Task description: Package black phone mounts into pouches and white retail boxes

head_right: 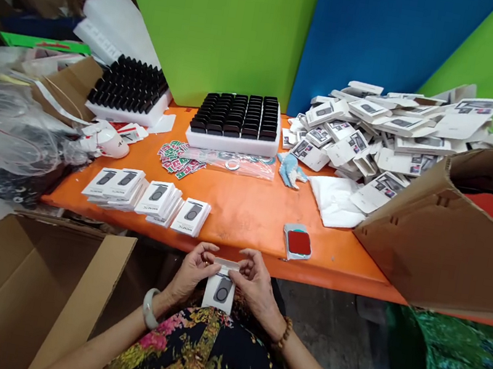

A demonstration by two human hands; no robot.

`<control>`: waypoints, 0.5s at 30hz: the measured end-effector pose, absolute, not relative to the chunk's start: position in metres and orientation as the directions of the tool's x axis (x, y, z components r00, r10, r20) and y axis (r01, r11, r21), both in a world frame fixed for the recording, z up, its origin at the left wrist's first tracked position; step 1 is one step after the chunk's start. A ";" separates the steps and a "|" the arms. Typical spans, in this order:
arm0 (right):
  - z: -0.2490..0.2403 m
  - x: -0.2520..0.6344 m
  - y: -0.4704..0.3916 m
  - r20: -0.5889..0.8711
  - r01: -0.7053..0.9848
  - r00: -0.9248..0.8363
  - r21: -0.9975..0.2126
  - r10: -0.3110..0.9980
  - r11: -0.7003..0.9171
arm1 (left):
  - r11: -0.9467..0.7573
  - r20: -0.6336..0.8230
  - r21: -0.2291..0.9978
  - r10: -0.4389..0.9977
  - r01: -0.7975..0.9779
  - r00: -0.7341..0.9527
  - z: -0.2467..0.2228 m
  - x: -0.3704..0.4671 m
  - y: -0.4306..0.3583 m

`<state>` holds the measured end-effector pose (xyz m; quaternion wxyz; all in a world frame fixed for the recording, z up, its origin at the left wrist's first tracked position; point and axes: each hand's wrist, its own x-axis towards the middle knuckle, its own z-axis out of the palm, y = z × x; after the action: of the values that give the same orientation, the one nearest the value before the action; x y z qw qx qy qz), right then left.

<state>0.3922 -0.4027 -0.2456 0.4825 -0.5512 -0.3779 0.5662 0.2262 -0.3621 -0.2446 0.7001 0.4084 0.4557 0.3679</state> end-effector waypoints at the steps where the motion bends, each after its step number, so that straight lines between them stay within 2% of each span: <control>1: -0.245 0.395 -0.403 -0.241 -0.090 0.021 -0.967 0.970 -0.238 | 0.392 -0.340 0.915 0.877 -0.096 0.341 -0.244 0.225 -0.362; 5: -0.242 0.401 -0.408 -0.102 0.161 -0.083 -0.983 0.991 -0.087 | 0.274 -0.289 0.957 0.896 0.092 0.337 -0.241 0.218 -0.368; 8: -0.244 0.398 -0.412 -0.048 0.210 -0.058 -0.977 0.997 -0.035 | 0.224 -0.248 0.968 0.918 0.112 0.310 -0.241 0.216 -0.375; 10: -0.245 0.396 -0.411 -0.024 0.222 -0.035 -0.975 0.999 -0.015 | 0.248 -0.265 0.964 0.920 0.093 0.291 -0.241 0.217 -0.377; 12: -0.245 0.394 -0.409 -0.059 0.194 -0.012 -0.979 0.998 -0.055 | 0.315 -0.317 0.948 0.906 0.053 0.282 -0.240 0.220 -0.376; 15: -0.239 0.392 -0.401 -0.239 0.031 -0.007 -0.971 0.971 -0.239 | 0.419 -0.391 0.907 0.878 -0.049 0.276 -0.235 0.224 -0.369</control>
<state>0.3918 -0.4008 -0.2387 0.4261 -0.5614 -0.4463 0.5515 0.2244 -0.3687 -0.2349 0.6806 0.4180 0.4962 0.3404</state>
